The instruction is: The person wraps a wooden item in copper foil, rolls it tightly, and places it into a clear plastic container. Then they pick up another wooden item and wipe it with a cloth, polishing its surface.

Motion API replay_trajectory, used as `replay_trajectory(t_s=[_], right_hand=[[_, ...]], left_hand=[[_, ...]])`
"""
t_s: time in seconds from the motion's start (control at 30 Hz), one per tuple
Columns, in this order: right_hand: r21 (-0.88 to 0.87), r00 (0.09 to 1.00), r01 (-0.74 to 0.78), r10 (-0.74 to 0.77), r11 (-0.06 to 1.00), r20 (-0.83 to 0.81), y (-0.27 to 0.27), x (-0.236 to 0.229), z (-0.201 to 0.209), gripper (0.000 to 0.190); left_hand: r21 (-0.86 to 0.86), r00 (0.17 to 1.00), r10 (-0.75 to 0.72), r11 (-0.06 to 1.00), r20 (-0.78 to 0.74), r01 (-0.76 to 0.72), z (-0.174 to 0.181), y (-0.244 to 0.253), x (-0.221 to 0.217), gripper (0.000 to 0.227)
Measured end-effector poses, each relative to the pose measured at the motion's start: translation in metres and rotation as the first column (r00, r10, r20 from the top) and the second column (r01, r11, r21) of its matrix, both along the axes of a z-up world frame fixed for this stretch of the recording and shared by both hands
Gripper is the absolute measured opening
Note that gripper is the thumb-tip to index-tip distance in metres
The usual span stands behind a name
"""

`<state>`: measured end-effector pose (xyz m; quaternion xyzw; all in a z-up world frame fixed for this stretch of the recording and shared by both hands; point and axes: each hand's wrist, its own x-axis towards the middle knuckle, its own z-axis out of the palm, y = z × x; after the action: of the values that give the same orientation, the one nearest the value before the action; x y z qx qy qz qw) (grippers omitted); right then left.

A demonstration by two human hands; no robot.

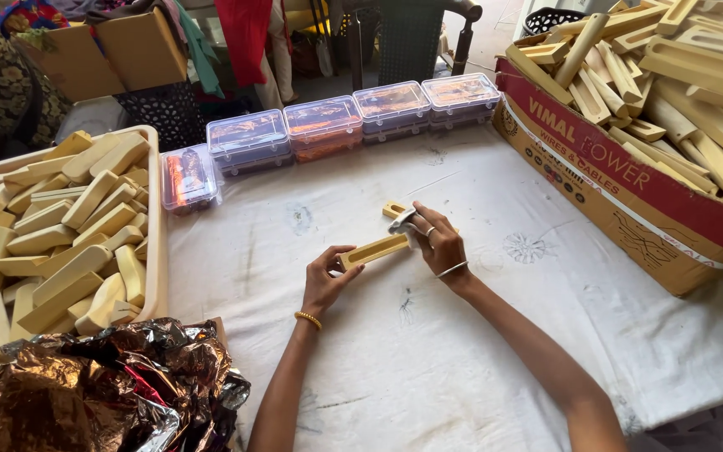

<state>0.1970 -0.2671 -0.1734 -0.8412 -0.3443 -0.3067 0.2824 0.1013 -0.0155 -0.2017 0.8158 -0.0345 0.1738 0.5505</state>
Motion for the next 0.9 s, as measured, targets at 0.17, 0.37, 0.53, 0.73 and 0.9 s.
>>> replay_trajectory(t_s=[0.17,0.37,0.53,0.73,0.9], right_hand=[[-0.047,0.975,-0.163,0.154,0.986,-0.158,0.030,-0.020,-0.012,0.045],[-0.146,0.871,-0.447,0.392,0.883,-0.298,0.078,-0.039,0.000,0.063],[-0.175,0.743,-0.446,0.254,0.878,-0.619,0.071,-0.027,0.042,0.056],[-0.071,0.692,-0.461,0.308,0.884,-0.653,0.041,0.010,0.035,0.041],[-0.330,0.816,-0.231,-0.002,0.915,-0.578,0.013,0.021,0.048,0.034]], left_hand=[[-0.062,0.999,-0.029,0.998,-0.022,0.027,0.017,-0.002,-0.009,0.070],[-0.047,0.994,-0.019,0.999,0.108,0.024,0.005,0.006,-0.005,0.085],[-0.048,1.000,-0.017,0.999,0.019,0.018,0.017,0.000,-0.012,0.089],[-0.069,0.996,-0.082,0.994,-0.022,0.080,0.018,-0.002,-0.011,0.083],[-0.115,0.995,-0.059,0.992,-0.079,0.050,0.017,-0.003,-0.012,0.078]])
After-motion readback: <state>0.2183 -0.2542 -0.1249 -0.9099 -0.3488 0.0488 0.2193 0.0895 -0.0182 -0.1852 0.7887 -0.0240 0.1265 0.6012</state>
